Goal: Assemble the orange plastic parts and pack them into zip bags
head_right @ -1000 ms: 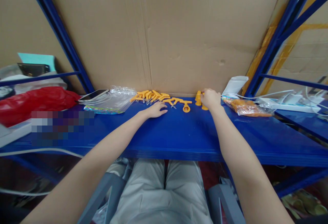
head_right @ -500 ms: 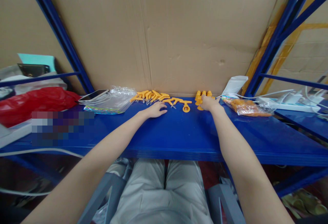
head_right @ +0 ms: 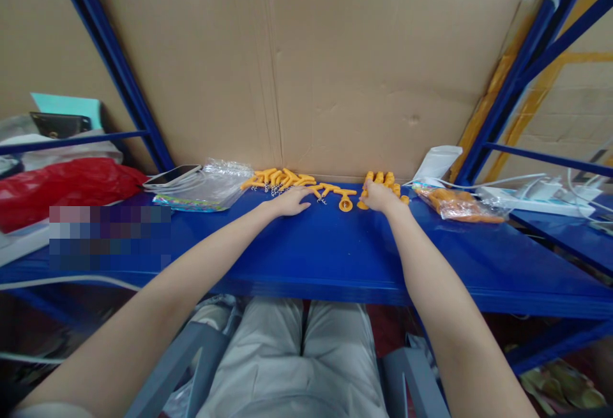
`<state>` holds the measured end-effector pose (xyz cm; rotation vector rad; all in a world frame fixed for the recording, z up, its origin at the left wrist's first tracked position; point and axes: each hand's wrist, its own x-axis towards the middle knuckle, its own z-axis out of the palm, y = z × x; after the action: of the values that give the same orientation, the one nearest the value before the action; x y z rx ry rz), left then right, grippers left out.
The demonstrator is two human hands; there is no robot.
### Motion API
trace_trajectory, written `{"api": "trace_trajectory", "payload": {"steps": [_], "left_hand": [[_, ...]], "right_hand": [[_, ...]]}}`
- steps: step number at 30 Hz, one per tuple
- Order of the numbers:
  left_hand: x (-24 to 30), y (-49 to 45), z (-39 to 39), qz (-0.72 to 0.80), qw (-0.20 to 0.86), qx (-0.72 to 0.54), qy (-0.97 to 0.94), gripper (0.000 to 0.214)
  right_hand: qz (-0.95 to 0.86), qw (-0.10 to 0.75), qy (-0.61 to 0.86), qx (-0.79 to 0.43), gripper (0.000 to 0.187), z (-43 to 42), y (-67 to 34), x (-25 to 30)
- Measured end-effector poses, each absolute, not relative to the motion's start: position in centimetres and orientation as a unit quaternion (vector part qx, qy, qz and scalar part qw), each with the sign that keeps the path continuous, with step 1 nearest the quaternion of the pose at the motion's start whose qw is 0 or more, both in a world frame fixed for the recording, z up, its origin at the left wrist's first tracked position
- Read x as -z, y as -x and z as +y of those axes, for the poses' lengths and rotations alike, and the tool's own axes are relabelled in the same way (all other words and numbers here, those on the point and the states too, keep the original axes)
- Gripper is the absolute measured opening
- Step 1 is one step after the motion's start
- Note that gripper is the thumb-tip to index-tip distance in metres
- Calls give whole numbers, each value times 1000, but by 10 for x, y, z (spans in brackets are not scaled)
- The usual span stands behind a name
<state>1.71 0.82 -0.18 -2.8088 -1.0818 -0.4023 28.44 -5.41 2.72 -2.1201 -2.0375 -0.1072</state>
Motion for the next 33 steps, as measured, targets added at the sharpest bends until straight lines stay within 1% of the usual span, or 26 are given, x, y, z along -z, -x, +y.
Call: {"api": "trace_trajectory", "payload": {"steps": [5,9,12,16,21,23,27,33], "left_hand": [[-9,-34,19,-356,83,93,926,42],[-14,-46,23,-407,78,34,909,48],[-16,-51,22,-457,74,23,886,45],[-19,-51,17,-486,92,53,867,35],[-30,-38,15,-491,99,89,861,30],[-36,-30,14,-494,75,112,859,28],[-41,-13,8,-484,14,180,856,21],[-20,6,-4,-491,-50,263,829,16]], "right_hand": [[-696,110,709,33,43,-53,-284,-26],[-691,118,711,43,36,-52,-282,-26],[-701,127,699,54,31,-51,-282,-26],[-706,136,693,51,32,-50,-282,-26],[-698,153,699,27,40,-49,-278,-24],[-690,160,706,11,42,-50,-277,-23],[-682,158,714,-15,39,-50,-274,-20],[-691,148,707,-6,40,-47,-274,-16]]}}
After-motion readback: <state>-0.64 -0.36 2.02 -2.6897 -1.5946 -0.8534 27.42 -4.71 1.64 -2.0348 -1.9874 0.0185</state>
